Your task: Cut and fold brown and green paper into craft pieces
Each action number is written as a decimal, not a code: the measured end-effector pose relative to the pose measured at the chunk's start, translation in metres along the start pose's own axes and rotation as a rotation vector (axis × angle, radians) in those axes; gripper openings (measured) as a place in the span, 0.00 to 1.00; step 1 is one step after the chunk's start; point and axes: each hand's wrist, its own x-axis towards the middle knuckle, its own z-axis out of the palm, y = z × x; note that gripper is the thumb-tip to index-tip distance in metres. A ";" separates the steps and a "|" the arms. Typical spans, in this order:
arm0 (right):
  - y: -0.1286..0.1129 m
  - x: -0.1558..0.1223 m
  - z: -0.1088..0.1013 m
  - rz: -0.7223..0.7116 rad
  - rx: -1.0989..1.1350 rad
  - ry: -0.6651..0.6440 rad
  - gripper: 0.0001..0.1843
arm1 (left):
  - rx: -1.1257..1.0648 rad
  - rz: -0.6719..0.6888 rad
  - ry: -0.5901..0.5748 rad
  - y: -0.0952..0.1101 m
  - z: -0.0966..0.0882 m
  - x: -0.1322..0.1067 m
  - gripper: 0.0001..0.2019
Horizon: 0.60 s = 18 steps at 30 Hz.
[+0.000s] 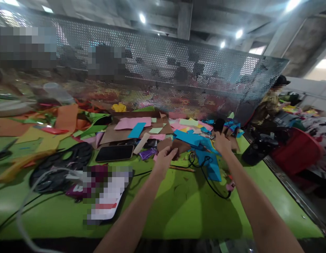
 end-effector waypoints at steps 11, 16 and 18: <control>-0.004 -0.083 -0.029 -0.154 1.168 -0.335 0.32 | 0.004 0.024 0.006 0.002 0.000 0.001 0.18; -0.026 -0.129 -0.034 -0.262 1.248 -0.331 0.32 | 0.048 0.044 0.022 0.003 -0.003 0.000 0.17; -0.029 -0.138 -0.041 -0.333 1.155 -0.325 0.33 | 0.063 0.042 0.025 0.004 -0.004 -0.001 0.16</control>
